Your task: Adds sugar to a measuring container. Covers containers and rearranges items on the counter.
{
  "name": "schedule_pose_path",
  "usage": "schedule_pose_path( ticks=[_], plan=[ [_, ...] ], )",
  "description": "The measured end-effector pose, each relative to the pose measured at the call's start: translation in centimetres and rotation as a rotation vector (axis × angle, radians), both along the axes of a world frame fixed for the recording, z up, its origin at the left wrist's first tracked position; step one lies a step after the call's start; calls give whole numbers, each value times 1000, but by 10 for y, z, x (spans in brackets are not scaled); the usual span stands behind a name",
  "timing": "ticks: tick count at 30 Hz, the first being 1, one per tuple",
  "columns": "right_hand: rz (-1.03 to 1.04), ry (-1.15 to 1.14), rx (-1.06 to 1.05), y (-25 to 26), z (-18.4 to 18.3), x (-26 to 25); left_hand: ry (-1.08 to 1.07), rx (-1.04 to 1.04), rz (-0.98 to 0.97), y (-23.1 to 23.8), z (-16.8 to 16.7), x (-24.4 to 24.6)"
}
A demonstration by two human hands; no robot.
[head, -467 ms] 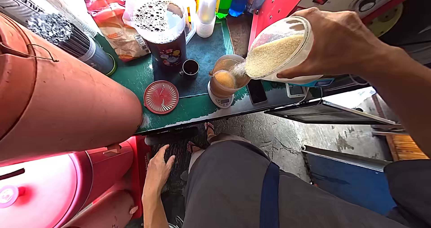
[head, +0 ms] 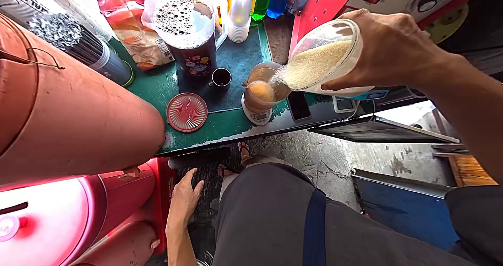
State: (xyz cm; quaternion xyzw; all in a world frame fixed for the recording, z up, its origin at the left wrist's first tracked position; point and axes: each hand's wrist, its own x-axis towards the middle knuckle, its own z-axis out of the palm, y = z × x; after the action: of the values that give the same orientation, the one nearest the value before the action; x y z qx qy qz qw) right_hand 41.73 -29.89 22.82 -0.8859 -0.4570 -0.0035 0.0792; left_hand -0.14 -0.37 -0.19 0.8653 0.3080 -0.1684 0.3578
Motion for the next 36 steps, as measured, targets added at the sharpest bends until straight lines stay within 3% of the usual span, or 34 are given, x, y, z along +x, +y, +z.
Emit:
schedule_pose_path(
  ticks=[36],
  plan=[
    [-83,24,67,-7,4,-6,-5,8,16,-1,1,-8]
  ],
)
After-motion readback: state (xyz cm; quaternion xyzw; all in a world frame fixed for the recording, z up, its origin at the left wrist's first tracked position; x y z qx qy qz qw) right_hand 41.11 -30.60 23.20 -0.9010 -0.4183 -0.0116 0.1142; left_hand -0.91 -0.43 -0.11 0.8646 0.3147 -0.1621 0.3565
